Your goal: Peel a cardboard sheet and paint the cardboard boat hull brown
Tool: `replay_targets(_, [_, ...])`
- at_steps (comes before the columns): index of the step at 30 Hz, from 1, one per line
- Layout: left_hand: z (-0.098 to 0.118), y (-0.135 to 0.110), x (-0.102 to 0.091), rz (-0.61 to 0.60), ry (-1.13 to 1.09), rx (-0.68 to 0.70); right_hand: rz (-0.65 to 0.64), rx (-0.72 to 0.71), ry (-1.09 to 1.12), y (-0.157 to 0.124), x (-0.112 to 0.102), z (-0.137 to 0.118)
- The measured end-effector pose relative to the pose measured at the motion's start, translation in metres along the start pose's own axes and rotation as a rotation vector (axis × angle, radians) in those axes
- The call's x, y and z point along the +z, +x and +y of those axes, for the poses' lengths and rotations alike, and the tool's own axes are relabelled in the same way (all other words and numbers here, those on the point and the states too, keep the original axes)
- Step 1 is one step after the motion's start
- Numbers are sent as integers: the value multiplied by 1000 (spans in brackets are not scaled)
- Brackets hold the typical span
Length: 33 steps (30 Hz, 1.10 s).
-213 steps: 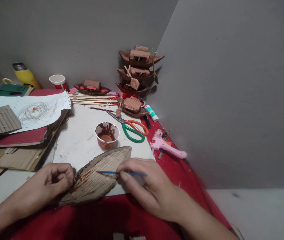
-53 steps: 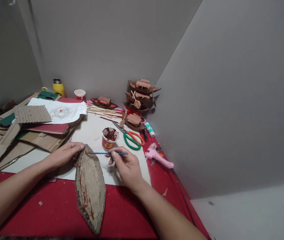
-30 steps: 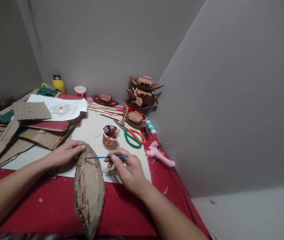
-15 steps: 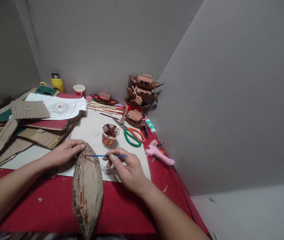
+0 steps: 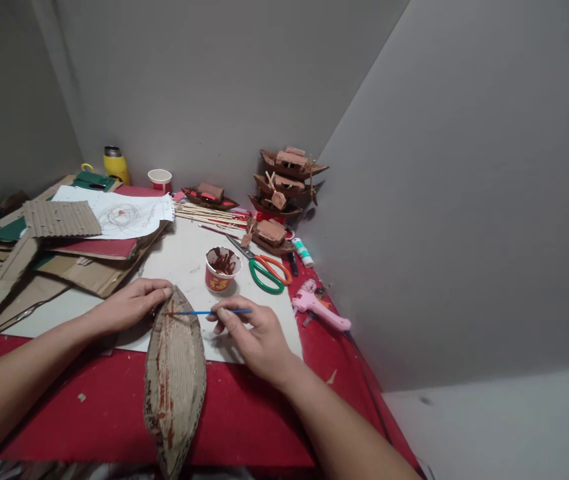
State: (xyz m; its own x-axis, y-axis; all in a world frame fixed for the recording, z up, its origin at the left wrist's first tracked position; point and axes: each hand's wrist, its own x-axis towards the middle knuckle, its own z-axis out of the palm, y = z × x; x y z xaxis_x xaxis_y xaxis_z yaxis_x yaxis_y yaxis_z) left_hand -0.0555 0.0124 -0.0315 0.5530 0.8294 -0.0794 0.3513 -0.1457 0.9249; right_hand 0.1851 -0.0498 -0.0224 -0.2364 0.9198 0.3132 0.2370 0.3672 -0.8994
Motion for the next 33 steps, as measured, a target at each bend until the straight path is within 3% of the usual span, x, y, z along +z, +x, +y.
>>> replay_targets(5, [-2, 0, 0, 2, 10, -2, -155, 50, -18, -2, -1, -7])
replay_targets(11, [0, 0, 0, 13, 22, 15, 53, 10, 12, 1, 0, 0])
replay_targets(17, [2, 0, 0, 5, 12, 5, -146, 49, 5, -2, 2, -5])
replay_targets(23, [1, 0, 0, 12, 27, 8, 54, -17, -33, 0, 0, 0])
replay_targets(29, [-1, 0, 1, 10, 23, 2, -118, -3, -57, -2, 1, -4])
replay_targets(33, [1, 0, 1, 24, 40, -1, 71, -76, -77, -1, -1, 3])
